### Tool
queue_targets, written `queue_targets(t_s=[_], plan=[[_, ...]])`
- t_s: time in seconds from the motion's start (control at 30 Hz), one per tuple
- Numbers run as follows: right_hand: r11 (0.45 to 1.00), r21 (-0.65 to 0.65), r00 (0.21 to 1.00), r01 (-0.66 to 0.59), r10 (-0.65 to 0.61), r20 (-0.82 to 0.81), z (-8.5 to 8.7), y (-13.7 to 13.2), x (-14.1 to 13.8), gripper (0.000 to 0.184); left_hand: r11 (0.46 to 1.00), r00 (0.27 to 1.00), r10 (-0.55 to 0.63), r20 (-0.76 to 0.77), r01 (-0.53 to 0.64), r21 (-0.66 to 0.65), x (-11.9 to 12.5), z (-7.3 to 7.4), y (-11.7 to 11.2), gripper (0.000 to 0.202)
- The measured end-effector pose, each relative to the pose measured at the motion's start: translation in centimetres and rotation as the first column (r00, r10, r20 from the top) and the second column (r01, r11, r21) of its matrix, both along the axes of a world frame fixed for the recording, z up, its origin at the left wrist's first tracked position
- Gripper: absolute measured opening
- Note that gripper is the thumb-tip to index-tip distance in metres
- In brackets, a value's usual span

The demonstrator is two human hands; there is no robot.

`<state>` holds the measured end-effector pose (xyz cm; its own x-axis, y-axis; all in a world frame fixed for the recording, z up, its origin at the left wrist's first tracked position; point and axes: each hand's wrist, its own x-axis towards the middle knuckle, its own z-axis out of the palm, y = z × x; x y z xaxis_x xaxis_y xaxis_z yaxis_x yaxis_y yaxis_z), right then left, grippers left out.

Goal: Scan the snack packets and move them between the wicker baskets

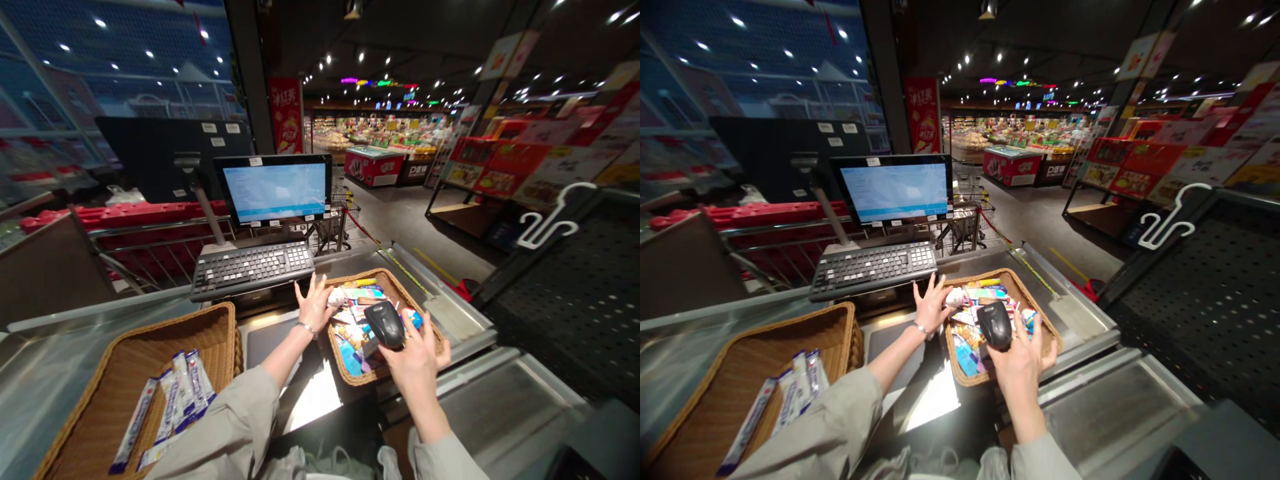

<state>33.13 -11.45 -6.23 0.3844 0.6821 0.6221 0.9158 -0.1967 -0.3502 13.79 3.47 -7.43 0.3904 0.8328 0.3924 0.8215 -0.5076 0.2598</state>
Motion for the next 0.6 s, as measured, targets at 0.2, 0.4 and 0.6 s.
queue_targets(t_s=[0.2,0.4,0.6], plan=[[1.000,-0.002,1.000,0.008,-0.008,0.002,0.2,0.2,0.7,0.028,1.000,0.999,0.030,0.016,-0.030,-0.006,1.4,-0.4,0.7,0.046],[1.000,-0.004,1.000,0.010,-0.010,0.012,-0.3,0.4,1.3,0.028,0.989,0.995,0.100,-0.004,-0.100,-0.109,1.7,-1.1,1.1,0.069],[1.000,0.010,1.000,0.003,-0.003,0.014,-0.6,1.2,1.1,0.031,0.988,0.993,0.122,-0.005,-0.122,-0.093,0.7,-0.3,1.2,0.070]])
